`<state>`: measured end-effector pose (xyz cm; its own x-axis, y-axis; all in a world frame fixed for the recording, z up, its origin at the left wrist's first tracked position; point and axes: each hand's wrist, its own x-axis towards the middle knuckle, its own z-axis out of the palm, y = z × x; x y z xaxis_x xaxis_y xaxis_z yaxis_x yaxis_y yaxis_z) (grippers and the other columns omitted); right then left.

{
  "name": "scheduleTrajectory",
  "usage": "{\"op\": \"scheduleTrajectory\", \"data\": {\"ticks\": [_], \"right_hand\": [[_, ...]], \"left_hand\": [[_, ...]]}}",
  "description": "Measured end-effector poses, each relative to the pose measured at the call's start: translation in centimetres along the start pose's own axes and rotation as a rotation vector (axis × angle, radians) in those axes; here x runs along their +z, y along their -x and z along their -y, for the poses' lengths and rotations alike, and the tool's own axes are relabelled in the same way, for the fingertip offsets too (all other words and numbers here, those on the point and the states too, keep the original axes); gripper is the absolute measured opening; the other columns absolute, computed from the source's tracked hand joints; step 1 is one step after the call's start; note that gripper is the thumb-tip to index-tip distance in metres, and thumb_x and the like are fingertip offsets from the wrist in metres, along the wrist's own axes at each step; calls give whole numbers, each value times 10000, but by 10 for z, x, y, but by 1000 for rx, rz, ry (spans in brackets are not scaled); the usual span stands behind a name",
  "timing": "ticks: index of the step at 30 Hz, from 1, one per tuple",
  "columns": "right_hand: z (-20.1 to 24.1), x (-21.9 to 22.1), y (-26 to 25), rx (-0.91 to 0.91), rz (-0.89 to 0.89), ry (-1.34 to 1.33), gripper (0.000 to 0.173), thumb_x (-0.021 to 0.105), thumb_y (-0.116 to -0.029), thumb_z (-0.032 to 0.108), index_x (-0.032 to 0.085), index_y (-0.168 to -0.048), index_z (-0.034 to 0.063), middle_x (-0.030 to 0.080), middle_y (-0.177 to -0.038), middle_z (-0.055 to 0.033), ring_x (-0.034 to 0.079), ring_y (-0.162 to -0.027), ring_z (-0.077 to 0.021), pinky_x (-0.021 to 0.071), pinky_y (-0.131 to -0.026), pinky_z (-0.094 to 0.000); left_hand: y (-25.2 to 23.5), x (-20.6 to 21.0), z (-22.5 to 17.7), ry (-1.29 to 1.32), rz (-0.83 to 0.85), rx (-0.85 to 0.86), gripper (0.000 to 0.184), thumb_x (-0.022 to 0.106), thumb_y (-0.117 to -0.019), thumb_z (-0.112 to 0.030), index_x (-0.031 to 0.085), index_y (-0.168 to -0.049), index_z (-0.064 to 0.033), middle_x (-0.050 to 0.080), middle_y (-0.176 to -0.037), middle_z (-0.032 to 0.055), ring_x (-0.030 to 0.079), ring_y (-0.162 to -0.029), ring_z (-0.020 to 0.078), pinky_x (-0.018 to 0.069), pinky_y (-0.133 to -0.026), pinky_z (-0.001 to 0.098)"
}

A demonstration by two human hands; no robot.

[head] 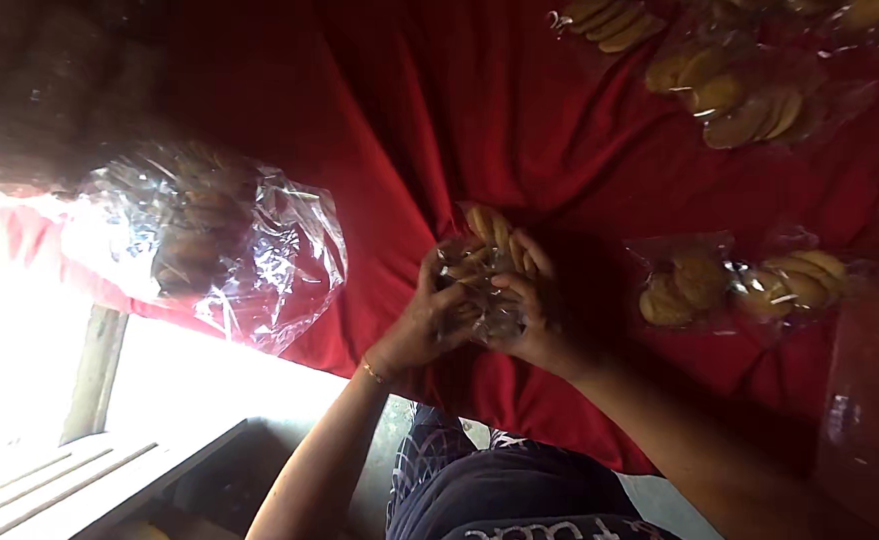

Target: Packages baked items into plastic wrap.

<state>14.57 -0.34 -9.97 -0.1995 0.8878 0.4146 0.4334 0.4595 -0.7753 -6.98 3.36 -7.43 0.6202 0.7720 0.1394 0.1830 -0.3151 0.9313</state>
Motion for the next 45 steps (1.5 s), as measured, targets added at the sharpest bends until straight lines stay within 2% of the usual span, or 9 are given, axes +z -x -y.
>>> {"op": "scheduleTrajectory", "data": {"ticks": [8, 12, 16, 20, 26, 34, 36, 40, 45], "right_hand": [[70, -29, 87, 343, 242, -651, 633, 808, -835, 445, 586, -1280, 54, 487, -1508, -111, 449, -1401, -106, 419, -1145, -311], [68, -27, 102, 597, 397, -1008, 638, 820, -830, 356, 534, -1326, 75, 677, -1209, 19, 672, -1035, -49, 580, -905, -279], [71, 6, 56, 630, 273, -1565, 418, 721, -917, 359, 672, -1301, 200, 703, -1250, -30, 673, -1147, -210, 561, -980, -423], [114, 68, -33, 585, 179, -1786, 388, 688, -921, 402, 714, -1256, 207, 721, -1224, -35, 683, -1143, -205, 574, -966, -422], [148, 164, -122, 1026, -189, -1243, 456, 740, -789, 163, 547, -1177, 21, 687, -960, -77, 708, -848, -187, 622, -753, -378], [158, 243, -204, 577, -343, -237, 330, 603, -932, 21, 571, -1187, -185, 662, -1112, -208, 645, -1036, -123, 503, -896, -154], [114, 255, -201, 385, -106, -157, 745, 760, -784, 133, 462, -1390, -182, 541, -1403, -312, 547, -1319, -299, 418, -1115, -326], [94, 236, -210, 364, 275, 188, 1143, 829, -708, 528, 298, -1594, 39, 427, -1573, -188, 447, -1426, -278, 352, -1162, -432], [79, 265, -202, 443, 103, -74, 1140, 874, -728, 280, 205, -1577, -81, 381, -1575, -269, 423, -1445, -321, 338, -1188, -421]], "left_hand": [[83, 19, -116, 312, -12, -244, 526, 625, -998, -272, 511, -1377, 74, 411, -1519, 260, 424, -1426, 272, 399, -1157, 392], [92, -61, -89, -556, -314, -346, 248, 665, -924, -148, 722, -1101, 17, 644, -1301, 221, 615, -1219, 337, 489, -1023, 472], [65, -145, -24, -900, -222, -806, 532, 641, -990, -289, 529, -1453, -53, 542, -1404, 272, 569, -1252, 446, 453, -1046, 570], [52, -189, -16, -539, -214, -619, 270, 508, -1037, -165, 689, -1089, 29, 692, -890, 131, 651, -788, 190, 526, -764, 365], [45, -243, -75, -374, -264, -347, 175, 586, -983, -134, 683, -1030, 3, 585, -703, -1, 503, -594, 22, 434, -590, 195], [44, -211, -73, -715, -189, 275, 59, 637, -915, -57, 688, -884, -55, 682, -736, 69, 661, -581, 195, 529, -496, 328], [52, -206, -64, -616, -155, 302, 68, 634, -927, -41, 676, -875, -48, 665, -719, 68, 658, -584, 188, 536, -504, 317], [87, -228, -30, -238, -89, 218, 225, 574, -1014, -171, 679, -1010, 28, 709, -892, 134, 696, -804, 191, 580, -765, 310], [125, -259, 57, -144, -207, -64, 413, 515, -1031, -242, 648, -1296, 46, 660, -1267, 204, 621, -1196, 182, 473, -1067, 329]]}}
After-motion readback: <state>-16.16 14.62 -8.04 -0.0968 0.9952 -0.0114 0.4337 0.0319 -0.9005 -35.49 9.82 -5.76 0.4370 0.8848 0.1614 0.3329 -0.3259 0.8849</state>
